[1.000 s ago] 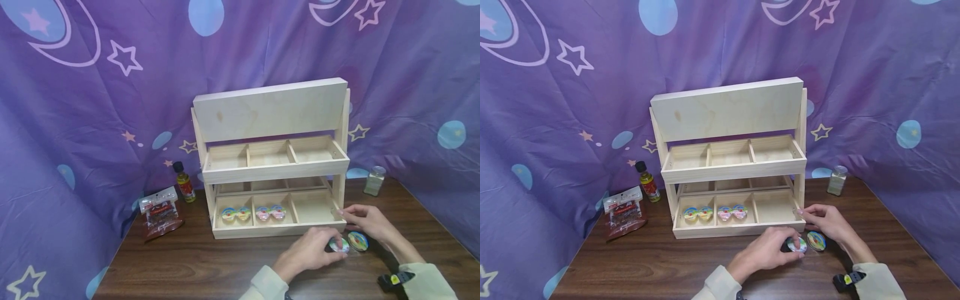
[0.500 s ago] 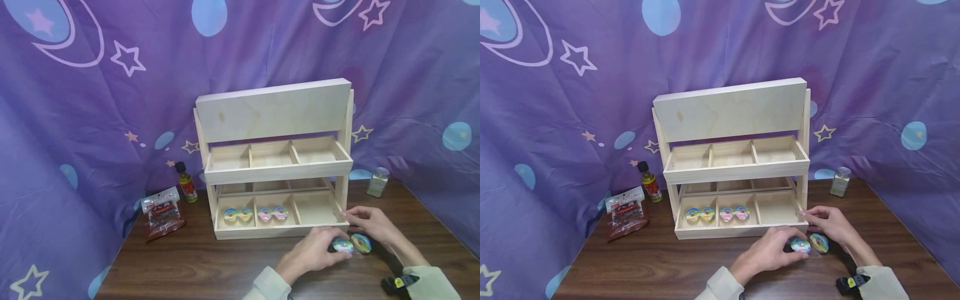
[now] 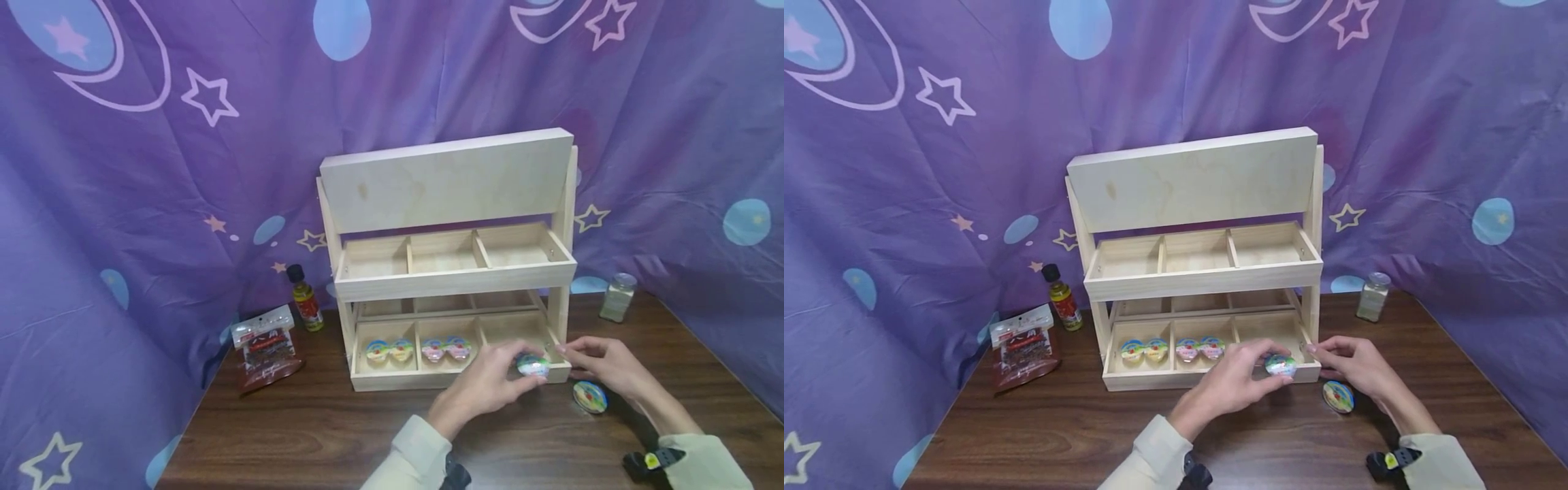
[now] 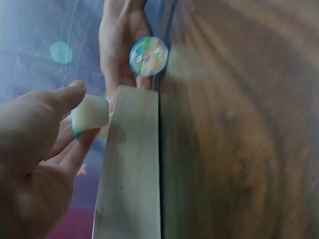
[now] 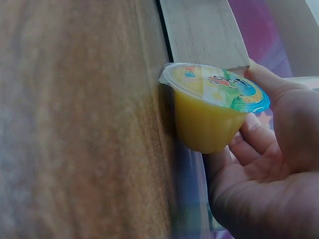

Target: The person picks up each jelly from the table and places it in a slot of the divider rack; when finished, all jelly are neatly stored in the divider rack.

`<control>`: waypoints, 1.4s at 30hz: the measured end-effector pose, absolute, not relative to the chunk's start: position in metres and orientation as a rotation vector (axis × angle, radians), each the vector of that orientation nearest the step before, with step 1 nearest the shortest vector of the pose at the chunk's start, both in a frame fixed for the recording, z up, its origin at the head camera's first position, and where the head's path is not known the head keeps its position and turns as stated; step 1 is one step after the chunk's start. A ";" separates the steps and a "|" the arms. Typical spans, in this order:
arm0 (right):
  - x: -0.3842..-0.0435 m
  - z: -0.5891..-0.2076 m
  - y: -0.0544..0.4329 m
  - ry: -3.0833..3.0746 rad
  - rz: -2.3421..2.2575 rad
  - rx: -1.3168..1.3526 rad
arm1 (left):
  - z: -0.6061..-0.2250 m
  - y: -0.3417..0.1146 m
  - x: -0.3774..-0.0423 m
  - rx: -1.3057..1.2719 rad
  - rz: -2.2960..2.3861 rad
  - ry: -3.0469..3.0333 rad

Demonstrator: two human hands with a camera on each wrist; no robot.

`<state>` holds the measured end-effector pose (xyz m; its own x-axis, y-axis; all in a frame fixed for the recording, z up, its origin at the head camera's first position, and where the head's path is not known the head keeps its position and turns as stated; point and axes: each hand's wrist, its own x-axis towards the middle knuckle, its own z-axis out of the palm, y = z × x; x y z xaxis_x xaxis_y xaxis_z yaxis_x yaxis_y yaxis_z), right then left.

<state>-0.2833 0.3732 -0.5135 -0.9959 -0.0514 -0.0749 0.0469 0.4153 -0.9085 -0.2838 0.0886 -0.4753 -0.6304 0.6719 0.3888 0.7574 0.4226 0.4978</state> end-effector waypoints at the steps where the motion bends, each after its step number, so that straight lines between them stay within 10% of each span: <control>1: -0.283 -0.514 0.374 2.556 -1.668 -0.011 | -0.474 0.087 -0.286 -1.261 -1.007 -2.546; 42: -0.282 -0.514 0.373 2.568 -1.690 -0.014 | -0.473 0.085 -0.338 -0.978 -0.676 -2.884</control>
